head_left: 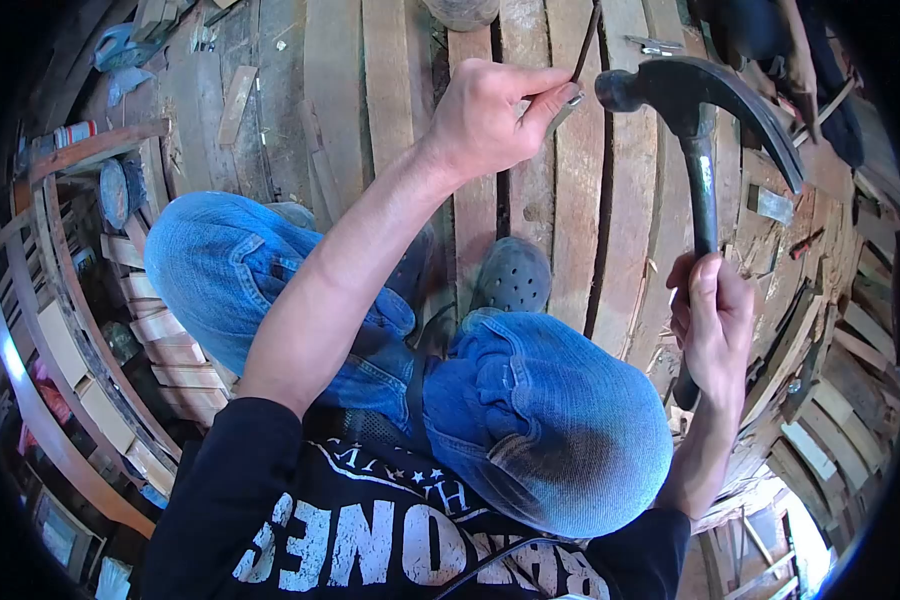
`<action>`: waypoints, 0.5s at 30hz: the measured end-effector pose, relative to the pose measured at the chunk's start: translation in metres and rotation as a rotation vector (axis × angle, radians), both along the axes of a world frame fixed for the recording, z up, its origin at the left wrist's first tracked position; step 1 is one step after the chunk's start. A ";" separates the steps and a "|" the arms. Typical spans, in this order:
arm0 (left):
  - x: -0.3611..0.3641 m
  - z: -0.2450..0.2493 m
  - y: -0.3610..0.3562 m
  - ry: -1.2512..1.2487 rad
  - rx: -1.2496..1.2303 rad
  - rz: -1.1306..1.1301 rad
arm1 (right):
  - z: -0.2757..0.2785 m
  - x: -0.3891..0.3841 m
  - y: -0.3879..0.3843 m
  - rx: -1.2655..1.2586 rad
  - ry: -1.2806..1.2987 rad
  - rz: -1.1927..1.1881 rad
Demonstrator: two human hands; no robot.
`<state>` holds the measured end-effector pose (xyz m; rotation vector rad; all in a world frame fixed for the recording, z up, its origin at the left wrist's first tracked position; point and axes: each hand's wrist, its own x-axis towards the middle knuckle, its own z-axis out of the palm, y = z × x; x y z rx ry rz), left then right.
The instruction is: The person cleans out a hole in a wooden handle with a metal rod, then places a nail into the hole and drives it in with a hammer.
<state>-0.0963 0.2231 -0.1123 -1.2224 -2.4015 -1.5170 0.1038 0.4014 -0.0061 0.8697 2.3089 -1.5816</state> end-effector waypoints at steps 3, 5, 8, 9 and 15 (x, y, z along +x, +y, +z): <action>-0.001 0.002 0.000 0.049 -0.008 0.007 | 0.007 0.001 -0.001 -0.003 -0.047 -0.003; 0.001 0.003 0.000 0.018 -0.001 -0.025 | 0.009 0.001 -0.002 0.015 -0.048 -0.008; 0.003 0.003 0.000 0.032 -0.003 -0.028 | 0.011 -0.001 -0.002 -0.020 -0.031 -0.028; 0.003 0.003 0.000 0.034 -0.003 -0.026 | 0.013 -0.003 -0.002 0.015 -0.074 -0.007; 0.005 0.002 0.001 0.056 0.011 -0.019 | 0.014 -0.001 -0.003 0.027 -0.095 0.015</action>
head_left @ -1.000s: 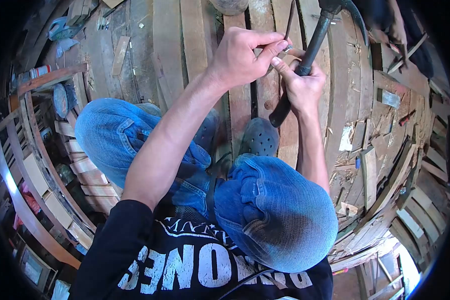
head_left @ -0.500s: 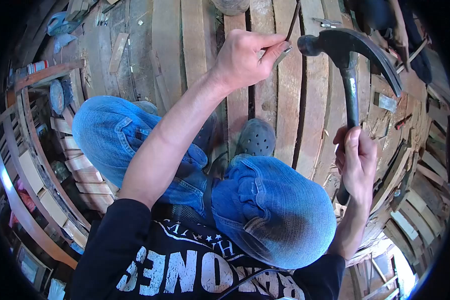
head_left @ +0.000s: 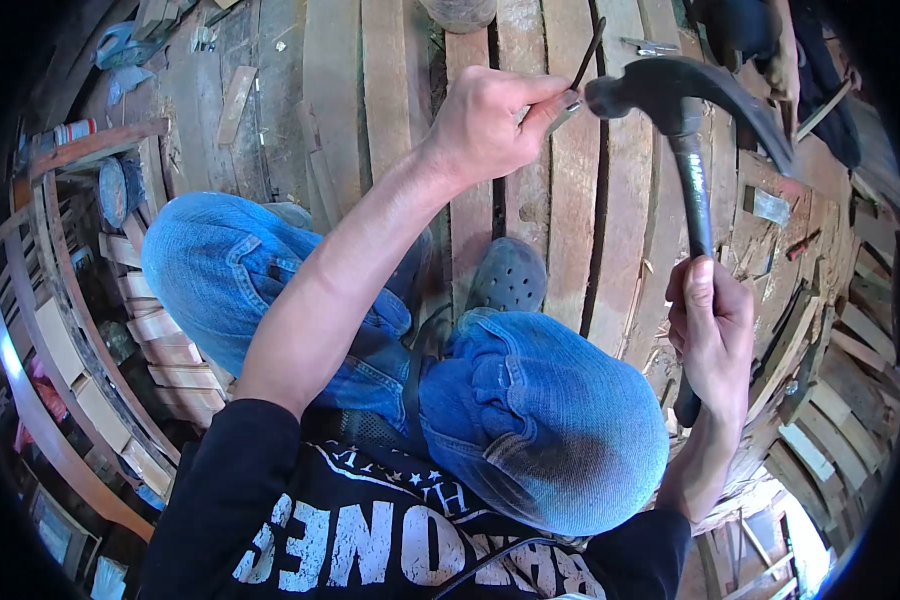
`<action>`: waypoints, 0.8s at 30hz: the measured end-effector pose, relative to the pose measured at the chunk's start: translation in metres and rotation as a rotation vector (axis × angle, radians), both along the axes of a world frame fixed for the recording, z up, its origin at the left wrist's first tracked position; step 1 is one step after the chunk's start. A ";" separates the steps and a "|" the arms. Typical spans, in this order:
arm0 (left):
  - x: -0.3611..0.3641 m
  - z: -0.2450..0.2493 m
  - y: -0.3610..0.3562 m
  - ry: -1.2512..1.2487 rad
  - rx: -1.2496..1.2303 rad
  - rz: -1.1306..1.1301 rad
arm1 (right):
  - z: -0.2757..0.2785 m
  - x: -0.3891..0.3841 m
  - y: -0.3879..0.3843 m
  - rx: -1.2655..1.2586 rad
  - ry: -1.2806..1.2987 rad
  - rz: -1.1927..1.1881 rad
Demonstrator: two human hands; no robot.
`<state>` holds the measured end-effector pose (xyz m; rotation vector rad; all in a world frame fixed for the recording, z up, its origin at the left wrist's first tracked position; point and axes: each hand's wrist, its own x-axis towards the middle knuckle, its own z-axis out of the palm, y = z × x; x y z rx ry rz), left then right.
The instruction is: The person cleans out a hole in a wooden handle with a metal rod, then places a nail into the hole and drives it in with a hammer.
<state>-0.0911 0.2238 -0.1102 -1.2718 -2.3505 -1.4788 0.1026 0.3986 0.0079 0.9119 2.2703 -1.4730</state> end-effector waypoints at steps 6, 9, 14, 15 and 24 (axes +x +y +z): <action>0.001 -0.002 0.001 0.001 0.010 0.002 | -0.001 -0.003 -0.001 -0.014 -0.016 0.018; 0.004 -0.003 0.000 -0.053 -0.016 0.009 | 0.003 -0.003 0.000 -0.078 -0.027 -0.038; 0.005 -0.004 0.001 -0.040 -0.013 0.009 | 0.000 -0.003 0.001 -0.054 0.004 -0.026; 0.005 -0.003 0.002 -0.039 -0.009 0.004 | 0.000 -0.004 0.001 -0.027 -0.021 0.023; 0.006 -0.006 0.004 -0.012 0.018 0.030 | -0.003 -0.002 -0.001 -0.097 0.002 -0.026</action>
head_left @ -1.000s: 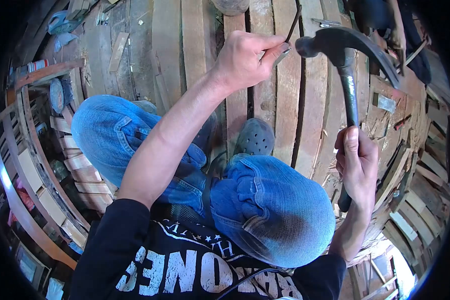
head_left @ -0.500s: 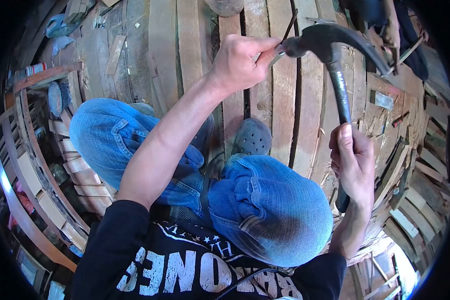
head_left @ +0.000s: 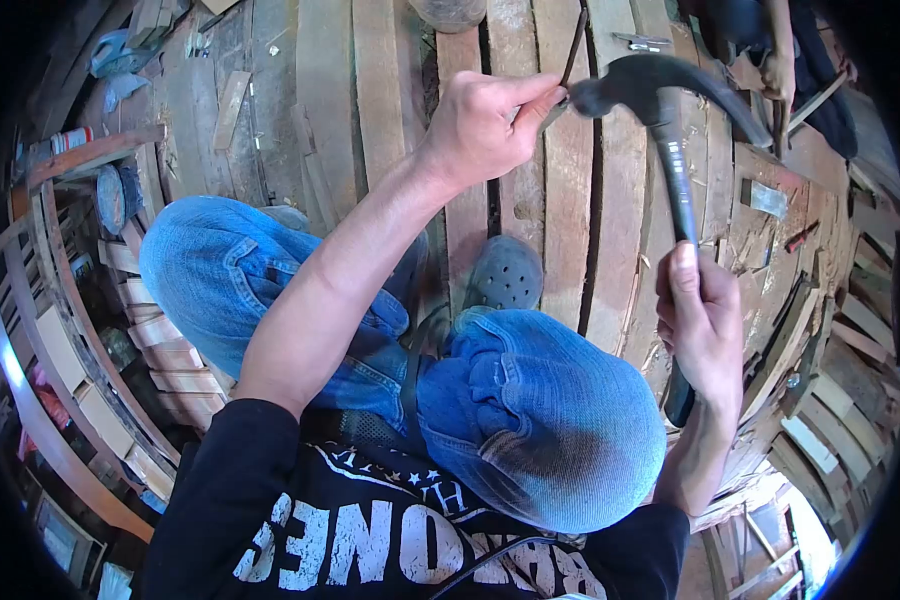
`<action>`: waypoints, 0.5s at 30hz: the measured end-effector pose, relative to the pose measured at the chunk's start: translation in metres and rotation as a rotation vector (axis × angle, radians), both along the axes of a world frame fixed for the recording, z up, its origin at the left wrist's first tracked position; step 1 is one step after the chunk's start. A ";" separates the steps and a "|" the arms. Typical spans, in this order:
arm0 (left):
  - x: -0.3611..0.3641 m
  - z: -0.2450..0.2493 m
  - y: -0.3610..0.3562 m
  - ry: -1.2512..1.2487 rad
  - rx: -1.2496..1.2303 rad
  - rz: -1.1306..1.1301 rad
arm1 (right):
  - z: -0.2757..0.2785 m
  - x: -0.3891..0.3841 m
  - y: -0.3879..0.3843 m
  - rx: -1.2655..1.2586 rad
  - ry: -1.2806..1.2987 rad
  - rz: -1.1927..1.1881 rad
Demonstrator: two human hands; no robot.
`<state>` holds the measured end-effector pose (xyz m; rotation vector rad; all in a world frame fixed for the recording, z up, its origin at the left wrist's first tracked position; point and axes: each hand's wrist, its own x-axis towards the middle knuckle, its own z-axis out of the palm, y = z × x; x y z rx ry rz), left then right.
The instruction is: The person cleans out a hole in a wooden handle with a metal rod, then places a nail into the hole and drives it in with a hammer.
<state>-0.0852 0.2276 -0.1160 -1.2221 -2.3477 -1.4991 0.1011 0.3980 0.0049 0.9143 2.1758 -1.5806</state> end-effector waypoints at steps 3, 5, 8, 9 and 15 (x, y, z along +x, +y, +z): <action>0.000 0.003 -0.001 -0.013 0.019 0.023 | -0.002 0.003 0.001 -0.042 -0.004 0.017; 0.001 0.005 -0.002 -0.026 -0.044 -0.004 | 0.004 0.002 -0.003 -0.112 0.019 -0.136; 0.000 -0.002 -0.001 -0.021 0.004 -0.014 | 0.002 0.001 -0.002 -0.045 0.047 -0.094; 0.001 -0.001 0.000 -0.018 0.007 -0.017 | 0.001 0.000 0.000 0.013 0.014 -0.027; 0.001 0.001 -0.003 -0.061 -0.045 0.003 | 0.006 0.003 -0.003 -0.131 0.028 -0.130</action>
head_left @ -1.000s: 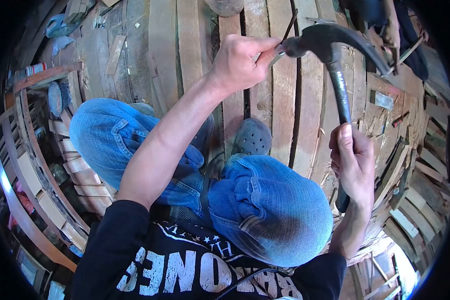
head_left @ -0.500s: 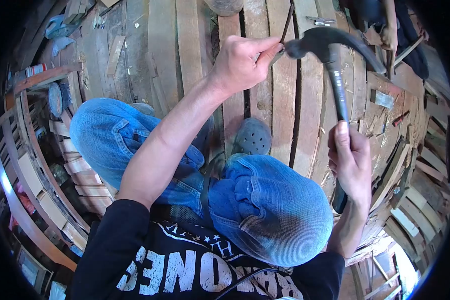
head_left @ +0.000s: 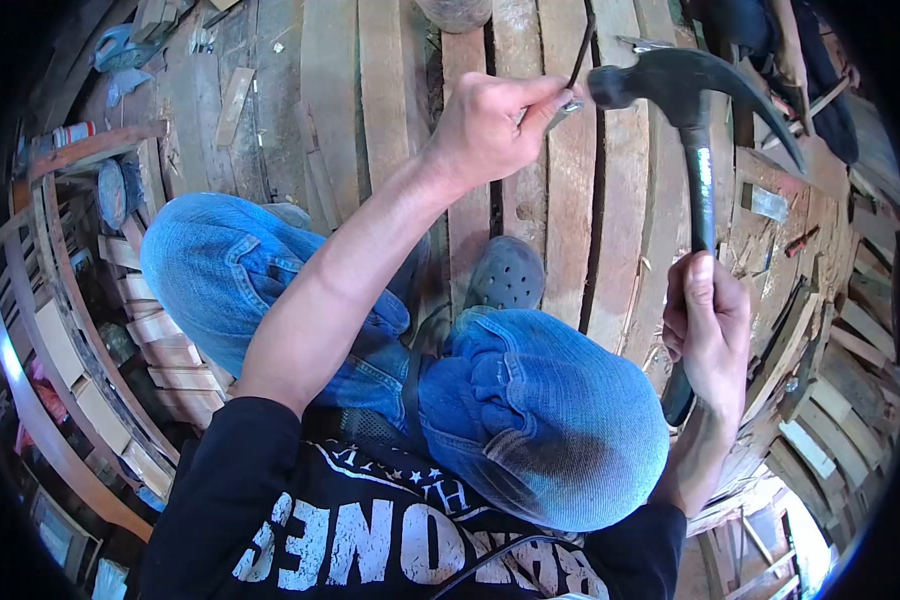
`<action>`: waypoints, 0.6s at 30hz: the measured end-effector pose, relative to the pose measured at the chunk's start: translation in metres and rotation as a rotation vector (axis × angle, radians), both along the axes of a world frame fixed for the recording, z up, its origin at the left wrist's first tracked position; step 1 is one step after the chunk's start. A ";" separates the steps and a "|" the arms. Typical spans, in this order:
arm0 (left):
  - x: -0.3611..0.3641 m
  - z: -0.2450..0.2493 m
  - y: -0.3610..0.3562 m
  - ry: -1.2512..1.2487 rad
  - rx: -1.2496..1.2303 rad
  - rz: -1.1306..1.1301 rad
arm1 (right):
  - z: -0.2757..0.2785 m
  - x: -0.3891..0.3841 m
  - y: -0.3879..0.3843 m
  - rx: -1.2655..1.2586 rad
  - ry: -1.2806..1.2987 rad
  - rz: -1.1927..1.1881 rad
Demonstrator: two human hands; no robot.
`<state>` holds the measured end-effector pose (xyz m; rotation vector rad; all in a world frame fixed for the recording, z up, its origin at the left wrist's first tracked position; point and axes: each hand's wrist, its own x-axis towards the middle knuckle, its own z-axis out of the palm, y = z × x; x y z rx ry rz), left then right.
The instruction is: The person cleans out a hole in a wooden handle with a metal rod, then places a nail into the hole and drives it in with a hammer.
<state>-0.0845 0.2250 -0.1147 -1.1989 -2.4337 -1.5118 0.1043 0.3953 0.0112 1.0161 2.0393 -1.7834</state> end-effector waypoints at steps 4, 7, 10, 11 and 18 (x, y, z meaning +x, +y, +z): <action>0.000 -0.006 0.001 0.048 0.072 -0.004 | -0.007 -0.001 0.001 0.108 -0.049 0.076; 0.000 -0.002 0.002 0.043 0.061 0.008 | -0.011 0.004 0.003 0.163 -0.017 0.141; 0.003 -0.001 0.002 0.000 0.045 -0.002 | -0.002 0.002 0.001 -0.006 0.017 -0.006; 0.003 -0.001 0.003 -0.006 0.065 -0.018 | -0.003 0.002 0.001 -0.006 0.017 -0.002; 0.002 -0.005 0.003 0.073 0.156 0.042 | -0.008 0.005 -0.004 0.075 -0.020 0.032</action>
